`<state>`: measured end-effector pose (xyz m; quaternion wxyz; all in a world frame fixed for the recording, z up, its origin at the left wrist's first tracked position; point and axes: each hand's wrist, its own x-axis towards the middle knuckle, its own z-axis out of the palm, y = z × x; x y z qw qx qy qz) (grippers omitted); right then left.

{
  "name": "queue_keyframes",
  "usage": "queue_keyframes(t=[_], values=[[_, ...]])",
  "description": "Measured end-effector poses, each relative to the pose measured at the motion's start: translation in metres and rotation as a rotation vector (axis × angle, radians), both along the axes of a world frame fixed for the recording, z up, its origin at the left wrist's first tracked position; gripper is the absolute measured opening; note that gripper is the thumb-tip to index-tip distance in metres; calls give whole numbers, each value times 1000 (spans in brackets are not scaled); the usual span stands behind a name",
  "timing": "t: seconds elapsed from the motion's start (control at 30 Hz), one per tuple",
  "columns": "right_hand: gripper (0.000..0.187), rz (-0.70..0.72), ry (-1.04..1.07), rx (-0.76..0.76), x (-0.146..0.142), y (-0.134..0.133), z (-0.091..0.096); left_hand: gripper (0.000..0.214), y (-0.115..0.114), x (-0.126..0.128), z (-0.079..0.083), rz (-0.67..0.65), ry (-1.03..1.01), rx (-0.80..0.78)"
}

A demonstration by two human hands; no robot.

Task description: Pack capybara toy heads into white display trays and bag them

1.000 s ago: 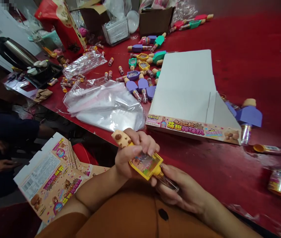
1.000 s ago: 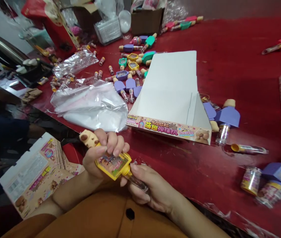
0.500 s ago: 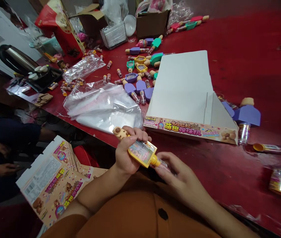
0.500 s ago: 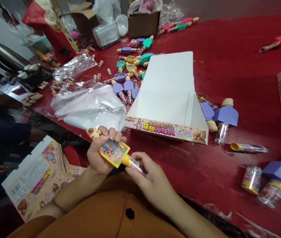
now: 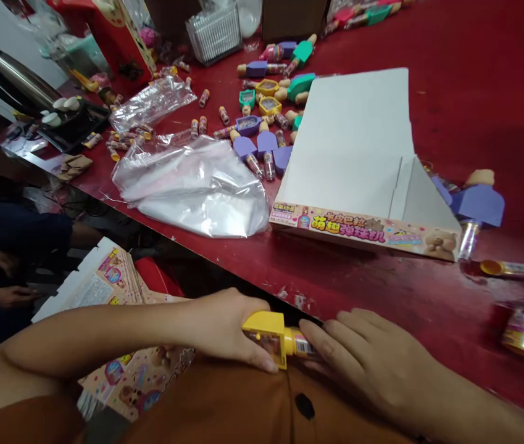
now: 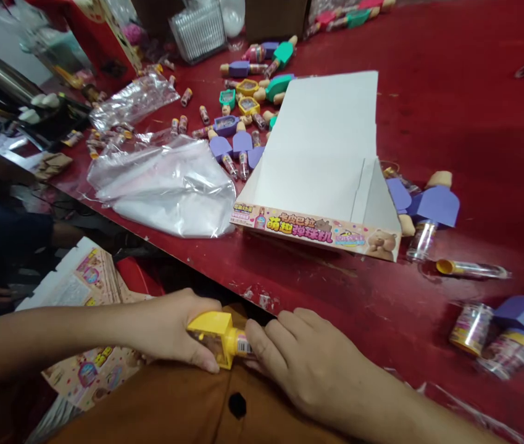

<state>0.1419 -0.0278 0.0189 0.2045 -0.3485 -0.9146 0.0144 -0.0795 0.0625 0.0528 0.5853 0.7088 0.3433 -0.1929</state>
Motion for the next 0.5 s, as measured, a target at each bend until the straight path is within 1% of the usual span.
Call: queue_keyframes(t=[0.07,0.1,0.17,0.2,0.27,0.37,0.4,0.43,0.47,0.5], values=[[25,28,-2,-91,-3,-12,2,30,-22,5,-10,14,-40,16],[27,37,19,-181,-4,-18,1,29,-31,7,-15,2,-59,48],[29,33,106,-447,-7,-31,-6,26,-46,8,-23,-51,-45,95],[29,14,177,-615,-9,-37,-12,25,-51,8,-27,-81,-16,117],[31,-67,319,-1005,-11,-44,-24,26,-55,8,-32,-149,38,195],[47,-266,515,-1644,-14,-39,-37,27,-53,9,-36,-233,47,378],[52,-311,568,-1803,-15,-34,-38,27,-50,9,-36,-251,44,439],[55,-325,604,-1882,-14,-29,-37,28,-47,9,-35,-269,42,490],[55,-314,613,-1860,-13,-25,-34,29,-44,10,-33,-284,42,526],[52,-287,583,-1735,-11,-22,-30,31,-41,10,-31,-288,46,543]])
